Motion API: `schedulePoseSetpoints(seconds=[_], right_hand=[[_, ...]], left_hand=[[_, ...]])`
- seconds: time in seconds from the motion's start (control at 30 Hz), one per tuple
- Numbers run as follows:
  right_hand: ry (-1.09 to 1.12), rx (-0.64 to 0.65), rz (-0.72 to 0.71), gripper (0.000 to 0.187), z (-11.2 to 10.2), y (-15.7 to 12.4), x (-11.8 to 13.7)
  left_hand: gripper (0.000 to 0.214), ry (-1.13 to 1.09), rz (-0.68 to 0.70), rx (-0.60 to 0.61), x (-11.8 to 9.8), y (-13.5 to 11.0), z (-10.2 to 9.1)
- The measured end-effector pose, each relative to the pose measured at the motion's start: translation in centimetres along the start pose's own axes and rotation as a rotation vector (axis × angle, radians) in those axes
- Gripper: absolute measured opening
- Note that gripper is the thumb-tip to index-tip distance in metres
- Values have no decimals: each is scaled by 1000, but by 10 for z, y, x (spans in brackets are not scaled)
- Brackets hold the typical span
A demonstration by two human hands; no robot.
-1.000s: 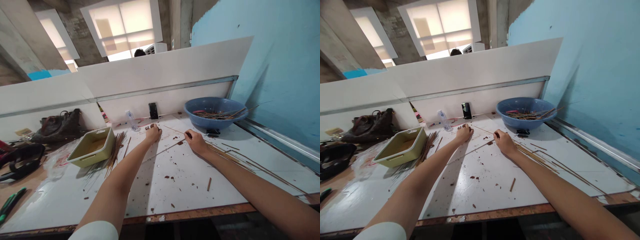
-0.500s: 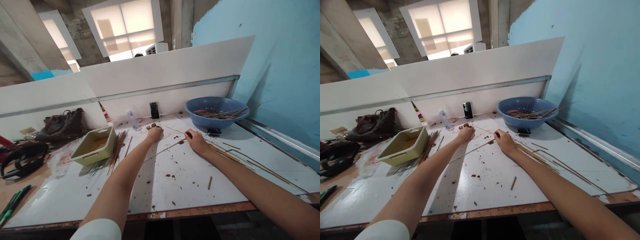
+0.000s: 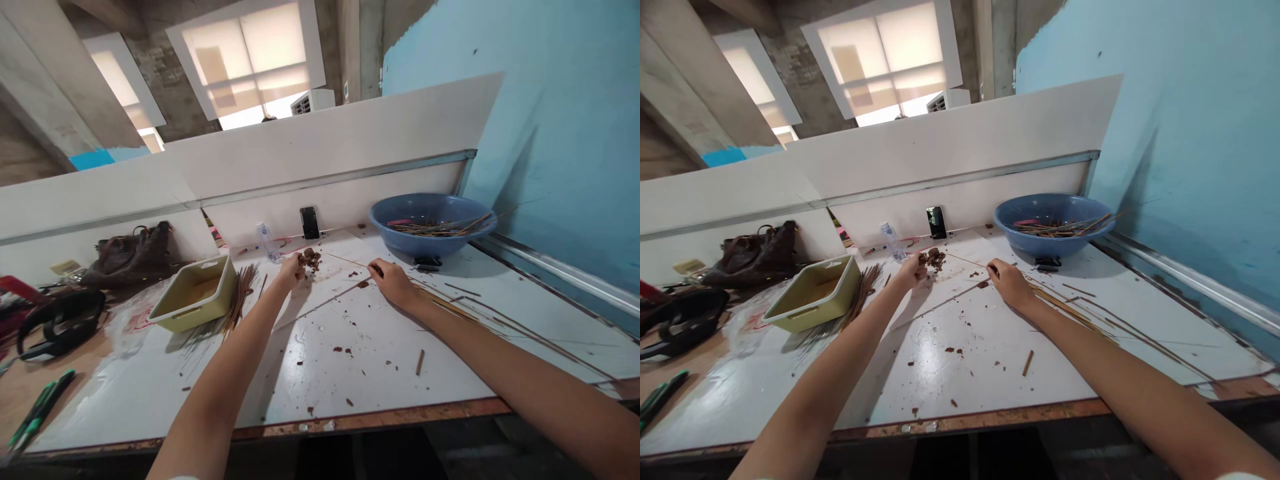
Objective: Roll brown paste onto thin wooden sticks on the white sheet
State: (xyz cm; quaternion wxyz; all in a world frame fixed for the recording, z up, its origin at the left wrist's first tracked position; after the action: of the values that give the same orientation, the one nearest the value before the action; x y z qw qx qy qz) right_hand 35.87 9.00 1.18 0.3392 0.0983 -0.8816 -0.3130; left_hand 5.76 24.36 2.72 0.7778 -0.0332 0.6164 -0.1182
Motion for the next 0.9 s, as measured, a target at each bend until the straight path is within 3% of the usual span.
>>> schedulePoseSetpoints(seconds=[0.13,0.33,0.63,0.9], right_hand=[[-9,11,-8,24,3,-2,-1],[-25,45,-16,22,7,-5,0],[-20,69,-8,25,7,-5,1],[-4,74,-11,26,6,-6,8]], left_hand=[[47,-87,-107,35,0,-21,-15],[49,-436,-172,93,16,-36,-8],[28,-505,-183,145,17,-38,-10],[34,-531,-231,166,20,-35,-11]])
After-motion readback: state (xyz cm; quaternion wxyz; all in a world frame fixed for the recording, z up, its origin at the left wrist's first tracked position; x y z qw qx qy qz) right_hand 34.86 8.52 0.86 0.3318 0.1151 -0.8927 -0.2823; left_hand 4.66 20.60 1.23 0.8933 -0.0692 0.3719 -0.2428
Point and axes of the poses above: each hand's wrist, its own y-axis towards the middle knuckle, its own z-axis out of the palm, x = y × z, the point moved 4 cm from there along y, towards the middle knuckle, and after that the axes turned 2 degrees about -x, right-handed, at the moved point
